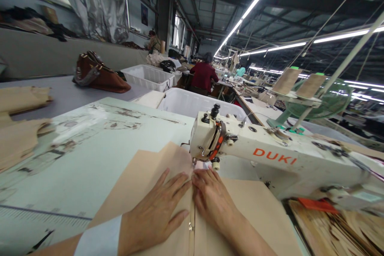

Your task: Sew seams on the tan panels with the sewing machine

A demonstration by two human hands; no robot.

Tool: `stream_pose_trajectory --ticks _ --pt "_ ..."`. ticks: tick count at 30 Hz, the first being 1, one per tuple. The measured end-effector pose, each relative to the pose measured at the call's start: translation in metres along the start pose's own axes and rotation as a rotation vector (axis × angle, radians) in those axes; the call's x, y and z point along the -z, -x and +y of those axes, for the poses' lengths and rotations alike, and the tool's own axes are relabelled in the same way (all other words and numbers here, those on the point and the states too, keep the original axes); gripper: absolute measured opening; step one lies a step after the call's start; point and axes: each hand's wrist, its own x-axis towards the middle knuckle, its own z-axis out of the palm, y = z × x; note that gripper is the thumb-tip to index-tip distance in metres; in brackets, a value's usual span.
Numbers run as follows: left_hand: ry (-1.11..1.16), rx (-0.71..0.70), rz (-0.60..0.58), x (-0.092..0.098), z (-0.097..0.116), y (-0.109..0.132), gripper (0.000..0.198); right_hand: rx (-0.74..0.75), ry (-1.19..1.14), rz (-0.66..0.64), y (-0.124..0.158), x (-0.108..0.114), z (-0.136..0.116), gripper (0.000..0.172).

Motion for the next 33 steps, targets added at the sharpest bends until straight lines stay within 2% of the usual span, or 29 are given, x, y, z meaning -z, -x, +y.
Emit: stream_pose_trajectory --ticks 6,11,16,19,26,33 --pt "-0.016 -0.010 0.028 -0.001 -0.002 -0.001 0.053 0.036 -0.020 0.016 0.001 -0.007 0.003 0.041" --pt "-0.003 -0.005 0.050 -0.003 -0.002 0.000 0.056 0.046 -0.028 0.026 0.003 -0.007 0.004 0.038" --pt "-0.004 -0.028 0.057 -0.002 -0.002 0.002 0.058 0.089 -0.024 0.021 0.012 -0.008 0.012 0.046" --pt "-0.006 -0.033 0.070 -0.001 -0.005 -0.003 0.059 0.102 0.006 0.046 0.014 -0.012 0.019 0.043" --pt "0.041 -0.020 -0.001 -0.003 -0.018 -0.022 0.065 0.111 0.030 0.065 0.000 -0.014 0.032 0.050" --pt "0.033 -0.008 -0.011 -0.006 -0.017 -0.021 0.070 0.092 -0.041 0.094 -0.002 -0.016 0.033 0.045"
